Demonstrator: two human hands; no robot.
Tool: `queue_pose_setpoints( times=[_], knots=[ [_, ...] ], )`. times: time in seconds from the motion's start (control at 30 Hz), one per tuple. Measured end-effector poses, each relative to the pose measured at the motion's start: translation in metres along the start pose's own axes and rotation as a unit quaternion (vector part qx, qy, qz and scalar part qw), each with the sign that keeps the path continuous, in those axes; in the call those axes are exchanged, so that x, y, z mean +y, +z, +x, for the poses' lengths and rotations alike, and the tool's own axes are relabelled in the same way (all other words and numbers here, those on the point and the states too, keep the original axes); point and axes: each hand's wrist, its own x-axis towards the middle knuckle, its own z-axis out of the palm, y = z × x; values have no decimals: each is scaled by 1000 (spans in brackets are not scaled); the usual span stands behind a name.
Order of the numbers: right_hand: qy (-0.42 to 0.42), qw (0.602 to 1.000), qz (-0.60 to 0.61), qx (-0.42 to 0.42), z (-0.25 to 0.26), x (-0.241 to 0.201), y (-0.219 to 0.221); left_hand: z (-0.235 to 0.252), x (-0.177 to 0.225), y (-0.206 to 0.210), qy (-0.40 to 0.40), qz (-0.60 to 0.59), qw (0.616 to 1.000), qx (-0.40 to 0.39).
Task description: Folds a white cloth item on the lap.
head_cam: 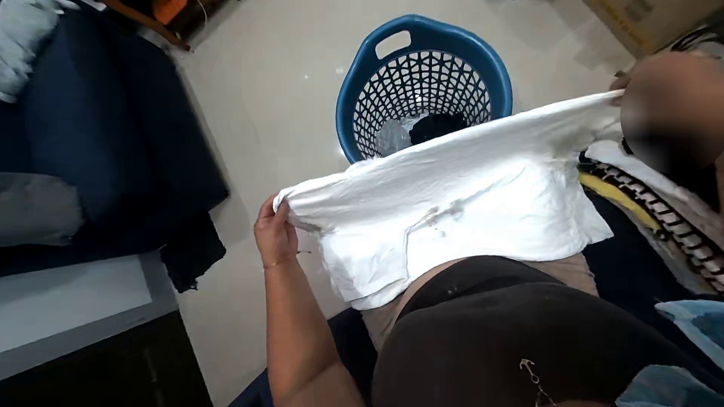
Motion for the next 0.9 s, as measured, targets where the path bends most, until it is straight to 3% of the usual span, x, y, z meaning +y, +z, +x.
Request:
queue_pose_setpoints(
  times=[0.13, 0.23, 0.33, 0.43, 0.63, 0.7, 0.77, 0.8, 0.87, 0.9],
  knots=[
    [-44, 999, -20, 14, -67, -3, 5, -64, 5, -34, 20, 78, 993, -90],
    [-19, 997, -36, -62, -95, -37, 8, -103, -3, -51, -5, 142, 973, -184],
    [-19, 988, -101, -118, -106, -51, 25, -127, -16, -57, 6, 237, 945, -226],
    [2, 971, -148, -187, -104, -67, 38, -136, -13, -48, 19, 320, 921, -221],
    [86, 941, -155, -287, -98, -72, 55, -148, 1, -60, 73, 213, 960, -169],
    [157, 902, -172, -363, -84, -103, 44, -154, 2, -62, 51, 300, 932, -198],
    [251, 809, -186, -498, -55, -157, 26, -155, 4, -48, -50, 416, 872, -255],
    [261, 783, -190, -532, -49, -172, 24, -154, 3, -38, -94, 452, 844, -273],
    [279, 769, -200, -539, -42, -189, 24, -153, 0, -23, -139, 489, 820, -264],
    [242, 815, -195, -489, -52, -177, 32, -153, 0, -20, -147, 502, 816, -246]
  ],
)
